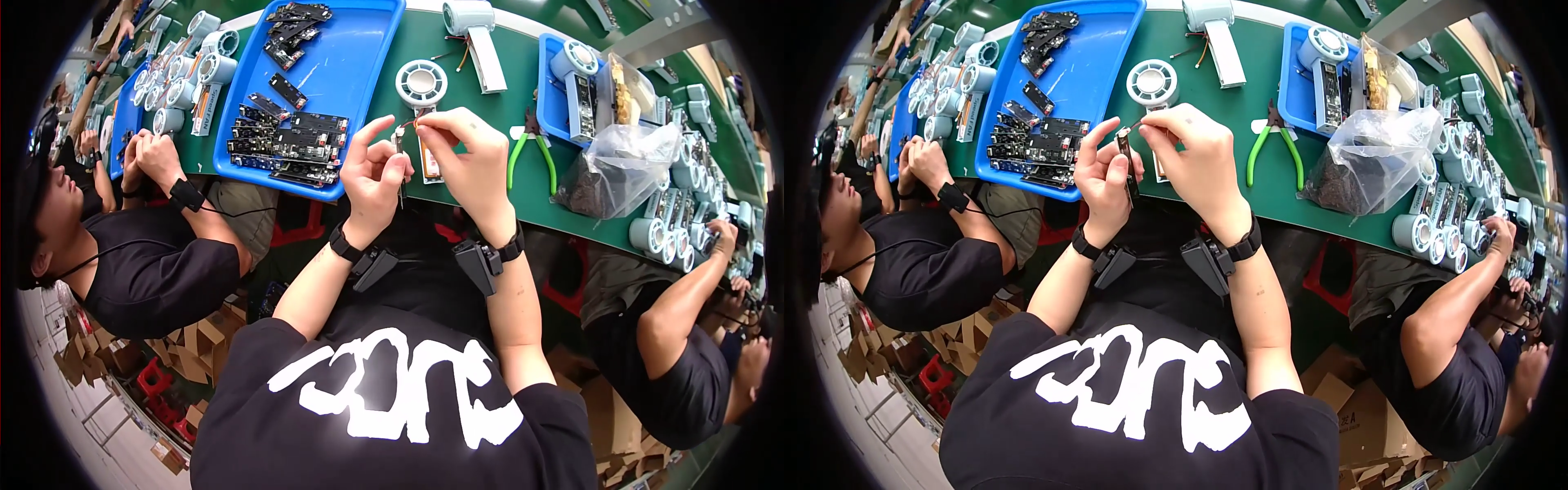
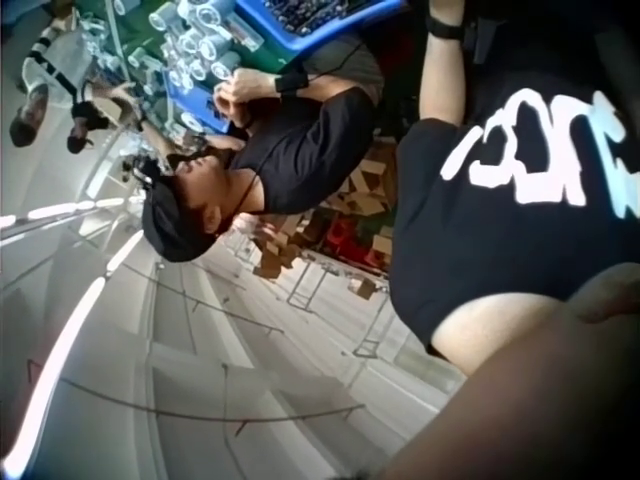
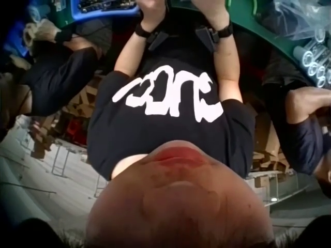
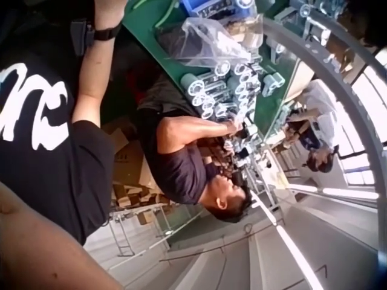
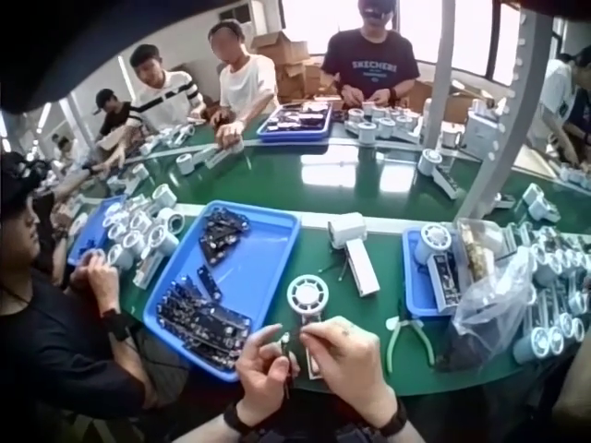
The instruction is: The person picks up a circuit board from a tray, connects a wire to it, and presses the board into the handle of a handheld fan.
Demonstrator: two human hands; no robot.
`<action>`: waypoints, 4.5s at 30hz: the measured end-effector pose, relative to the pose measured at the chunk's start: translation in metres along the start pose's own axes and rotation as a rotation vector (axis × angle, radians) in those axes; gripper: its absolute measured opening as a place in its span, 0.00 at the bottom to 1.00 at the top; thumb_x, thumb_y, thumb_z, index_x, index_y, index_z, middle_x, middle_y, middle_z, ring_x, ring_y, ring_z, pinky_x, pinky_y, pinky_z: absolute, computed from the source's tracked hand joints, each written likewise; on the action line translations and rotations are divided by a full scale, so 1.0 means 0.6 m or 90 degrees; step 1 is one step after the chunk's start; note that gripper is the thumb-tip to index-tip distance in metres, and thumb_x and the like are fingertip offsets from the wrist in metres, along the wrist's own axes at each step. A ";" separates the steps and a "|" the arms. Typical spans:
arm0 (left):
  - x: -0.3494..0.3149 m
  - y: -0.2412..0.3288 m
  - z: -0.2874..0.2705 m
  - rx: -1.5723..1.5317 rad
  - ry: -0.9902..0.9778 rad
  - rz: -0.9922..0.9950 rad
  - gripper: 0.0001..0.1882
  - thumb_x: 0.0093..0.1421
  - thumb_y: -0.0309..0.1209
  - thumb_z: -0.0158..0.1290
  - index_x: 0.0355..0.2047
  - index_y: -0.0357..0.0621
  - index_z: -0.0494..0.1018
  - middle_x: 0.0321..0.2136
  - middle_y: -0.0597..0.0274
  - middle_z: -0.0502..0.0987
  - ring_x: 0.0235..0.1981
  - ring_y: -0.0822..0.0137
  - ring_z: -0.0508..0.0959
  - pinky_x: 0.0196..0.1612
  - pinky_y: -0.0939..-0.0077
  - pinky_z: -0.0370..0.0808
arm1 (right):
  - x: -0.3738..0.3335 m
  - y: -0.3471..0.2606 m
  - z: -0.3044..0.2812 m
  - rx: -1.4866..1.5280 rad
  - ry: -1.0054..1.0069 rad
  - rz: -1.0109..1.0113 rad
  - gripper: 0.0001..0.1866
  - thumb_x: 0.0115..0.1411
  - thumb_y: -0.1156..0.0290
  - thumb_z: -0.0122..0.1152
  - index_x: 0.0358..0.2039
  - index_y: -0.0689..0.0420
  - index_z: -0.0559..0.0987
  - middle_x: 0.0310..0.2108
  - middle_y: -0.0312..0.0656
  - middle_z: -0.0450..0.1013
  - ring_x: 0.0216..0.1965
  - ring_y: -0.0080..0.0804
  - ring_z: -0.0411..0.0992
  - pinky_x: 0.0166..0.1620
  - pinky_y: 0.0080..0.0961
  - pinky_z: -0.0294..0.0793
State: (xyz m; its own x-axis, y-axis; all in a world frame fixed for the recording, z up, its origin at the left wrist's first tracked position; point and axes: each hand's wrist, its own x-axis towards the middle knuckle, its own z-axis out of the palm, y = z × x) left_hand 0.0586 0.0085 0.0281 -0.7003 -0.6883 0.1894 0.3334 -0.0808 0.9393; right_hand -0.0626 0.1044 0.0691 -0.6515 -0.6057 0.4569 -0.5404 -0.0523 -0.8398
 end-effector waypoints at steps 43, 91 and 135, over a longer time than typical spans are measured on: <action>0.015 0.052 -0.007 0.118 -0.130 -0.223 0.21 0.64 0.23 0.46 0.58 0.34 0.67 0.17 0.62 0.71 0.19 0.77 0.69 0.23 0.76 0.66 | 0.004 0.036 -0.055 0.450 -0.223 0.488 0.06 0.67 0.77 0.55 0.43 0.61 0.71 0.38 0.53 0.82 0.13 0.17 0.66 0.18 0.13 0.62; 0.031 0.033 -0.039 -0.094 -0.173 -0.250 0.21 0.65 0.34 0.41 0.55 0.39 0.70 0.20 0.63 0.73 0.21 0.78 0.68 0.27 0.83 0.64 | 0.007 0.028 0.022 -0.005 -0.104 0.067 0.12 0.53 0.82 0.71 0.40 0.59 0.86 0.29 0.34 0.74 0.27 0.18 0.71 0.28 0.15 0.67; 0.011 0.024 0.017 0.051 0.096 -0.039 0.08 0.68 0.25 0.49 0.45 0.38 0.67 0.26 0.64 0.72 0.22 0.74 0.73 0.22 0.82 0.70 | 0.033 0.004 0.006 0.005 -0.156 0.091 0.07 0.55 0.83 0.69 0.35 0.64 0.82 0.29 0.35 0.76 0.25 0.17 0.66 0.28 0.16 0.63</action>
State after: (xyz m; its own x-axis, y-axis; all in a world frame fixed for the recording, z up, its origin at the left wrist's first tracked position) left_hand 0.0527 0.0101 0.0458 -0.6129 -0.7849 0.0911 0.2371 -0.0726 0.9688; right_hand -0.0748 0.0893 0.0749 -0.5719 -0.7814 0.2498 -0.4471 0.0417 -0.8935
